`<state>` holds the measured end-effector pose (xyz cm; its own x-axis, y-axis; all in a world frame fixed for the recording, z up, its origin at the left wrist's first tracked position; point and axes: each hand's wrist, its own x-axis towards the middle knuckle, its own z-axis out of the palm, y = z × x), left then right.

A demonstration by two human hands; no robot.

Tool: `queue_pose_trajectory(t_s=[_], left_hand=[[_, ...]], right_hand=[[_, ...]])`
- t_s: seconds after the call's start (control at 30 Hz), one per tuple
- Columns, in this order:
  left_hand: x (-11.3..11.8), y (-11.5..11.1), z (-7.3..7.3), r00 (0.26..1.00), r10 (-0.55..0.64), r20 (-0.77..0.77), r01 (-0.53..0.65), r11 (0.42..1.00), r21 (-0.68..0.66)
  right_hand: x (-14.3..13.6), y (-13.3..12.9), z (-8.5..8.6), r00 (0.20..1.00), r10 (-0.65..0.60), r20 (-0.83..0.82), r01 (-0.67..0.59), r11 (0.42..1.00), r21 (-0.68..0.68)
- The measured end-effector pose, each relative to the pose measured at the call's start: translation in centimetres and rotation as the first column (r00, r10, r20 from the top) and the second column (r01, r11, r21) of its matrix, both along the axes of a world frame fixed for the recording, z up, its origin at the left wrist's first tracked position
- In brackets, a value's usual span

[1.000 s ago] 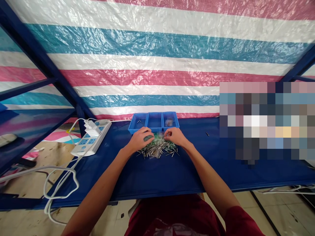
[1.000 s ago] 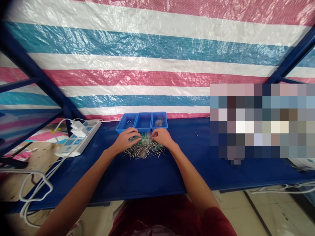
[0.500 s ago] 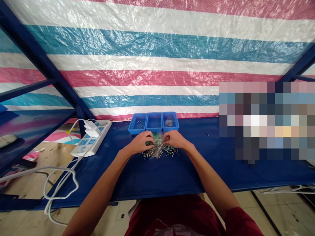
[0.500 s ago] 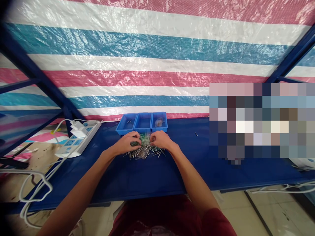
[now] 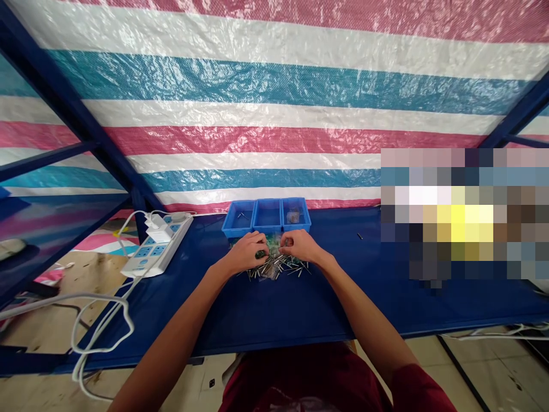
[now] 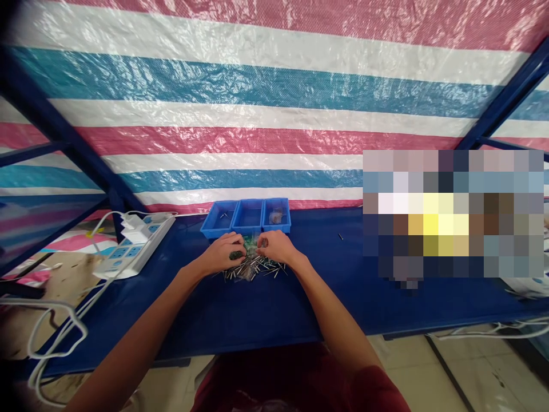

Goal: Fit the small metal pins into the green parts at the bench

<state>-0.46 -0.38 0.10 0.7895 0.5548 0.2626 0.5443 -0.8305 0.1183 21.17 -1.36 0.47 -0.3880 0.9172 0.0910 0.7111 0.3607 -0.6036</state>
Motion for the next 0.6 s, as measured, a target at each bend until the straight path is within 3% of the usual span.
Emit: queue_pose_trajectory(t_s=[0.4, 0.6], left_hand=[[1.1, -0.4, -0.8, 0.997, 0.076, 0.015, -0.077, 0.990, 0.118], [1.2, -0.5, -0.8, 0.991, 0.079, 0.112, -0.086, 0.995, 0.057]], right_hand=[[-0.3, 0.3, -0.7, 0.994, -0.040, -0.098, 0.052, 0.991, 0.120], [-0.3, 0.3, -0.8, 0.986, -0.081, -0.145, 0.103, 0.984, 0.149]])
